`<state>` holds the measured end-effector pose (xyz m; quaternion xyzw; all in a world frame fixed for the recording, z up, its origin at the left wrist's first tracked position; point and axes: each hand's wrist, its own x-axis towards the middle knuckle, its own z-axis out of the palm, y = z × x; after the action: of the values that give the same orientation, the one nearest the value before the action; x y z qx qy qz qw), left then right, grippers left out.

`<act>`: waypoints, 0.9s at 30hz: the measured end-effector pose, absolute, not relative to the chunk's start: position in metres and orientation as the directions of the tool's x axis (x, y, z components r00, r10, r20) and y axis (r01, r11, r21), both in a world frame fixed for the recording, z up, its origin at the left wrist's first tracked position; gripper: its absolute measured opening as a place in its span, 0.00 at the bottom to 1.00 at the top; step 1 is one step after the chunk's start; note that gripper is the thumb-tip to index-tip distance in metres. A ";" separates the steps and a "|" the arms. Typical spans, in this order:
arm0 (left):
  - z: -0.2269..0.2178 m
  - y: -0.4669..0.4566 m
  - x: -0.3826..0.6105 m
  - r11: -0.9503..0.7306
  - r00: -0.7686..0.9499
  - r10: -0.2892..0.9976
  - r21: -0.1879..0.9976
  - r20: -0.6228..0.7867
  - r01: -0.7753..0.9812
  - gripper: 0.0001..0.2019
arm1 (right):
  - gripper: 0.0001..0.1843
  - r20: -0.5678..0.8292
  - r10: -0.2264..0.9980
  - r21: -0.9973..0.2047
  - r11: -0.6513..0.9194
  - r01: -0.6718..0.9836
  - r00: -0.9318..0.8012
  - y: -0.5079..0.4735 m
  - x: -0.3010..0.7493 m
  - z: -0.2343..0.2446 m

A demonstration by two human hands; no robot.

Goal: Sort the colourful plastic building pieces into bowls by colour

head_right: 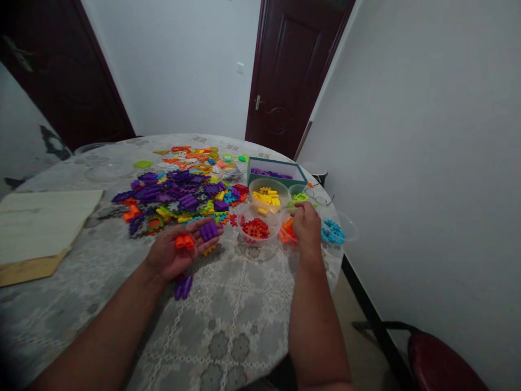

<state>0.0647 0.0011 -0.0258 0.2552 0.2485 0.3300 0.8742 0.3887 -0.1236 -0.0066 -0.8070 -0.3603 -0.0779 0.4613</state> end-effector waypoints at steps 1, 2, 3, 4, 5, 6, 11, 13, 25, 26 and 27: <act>-0.026 0.001 0.065 0.649 0.655 0.707 0.612 -0.267 -0.451 0.28 | 0.20 0.461 0.516 -0.671 -0.329 0.664 0.722 -0.124 0.390 -0.007; -0.026 0.001 0.065 0.648 0.652 0.708 0.614 -0.269 -0.450 0.28 | 0.20 0.476 0.504 -0.655 -0.345 0.673 0.721 -0.124 0.389 -0.006; -0.026 0.001 0.065 0.649 0.653 0.707 0.615 -0.271 -0.447 0.28 | 0.20 0.502 0.474 -0.640 -0.360 0.679 0.724 -0.124 0.388 -0.005; -0.026 0.000 0.065 0.652 0.658 0.702 0.615 -0.271 -0.443 0.28 | 0.19 0.534 0.434 -0.630 -0.369 0.684 0.726 -0.124 0.385 -0.003; -0.026 0.000 0.065 0.657 0.666 0.696 0.613 -0.268 -0.439 0.28 | 0.19 0.567 0.396 -0.627 -0.363 0.690 0.723 -0.123 0.380 -0.001; -0.026 0.000 0.065 0.661 0.676 0.688 0.611 -0.263 -0.435 0.28 | 0.19 0.597 0.369 -0.628 -0.338 0.701 0.713 -0.121 0.372 0.001; -0.026 -0.002 0.064 0.675 0.704 0.667 0.598 -0.244 -0.432 0.29 | 0.15 0.700 0.549 -0.552 0.011 0.834 0.456 -0.109 0.304 0.005; -0.027 -0.002 0.064 0.682 0.718 0.656 0.589 -0.232 -0.433 0.29 | 0.15 0.697 0.670 -0.474 0.163 0.866 0.255 -0.106 0.271 0.002; -0.029 -0.005 0.062 0.656 0.752 0.622 0.671 -0.220 -0.346 0.24 | 0.18 0.445 0.895 -0.546 0.240 0.802 0.035 -0.106 0.220 -0.007; -0.028 -0.005 0.062 0.636 0.750 0.625 0.698 -0.216 -0.329 0.23 | 0.17 0.425 0.905 -0.576 0.241 0.781 0.034 -0.108 0.220 -0.003; -0.027 -0.006 0.062 0.614 0.751 0.626 0.728 -0.212 -0.307 0.22 | 0.16 0.406 0.913 -0.598 0.239 0.765 0.032 -0.110 0.220 0.002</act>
<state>0.0623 -0.0059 -0.0274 0.3481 0.2294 0.2684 0.8684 0.2204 -0.1100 0.0024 -0.6092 -0.6888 0.0974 0.3807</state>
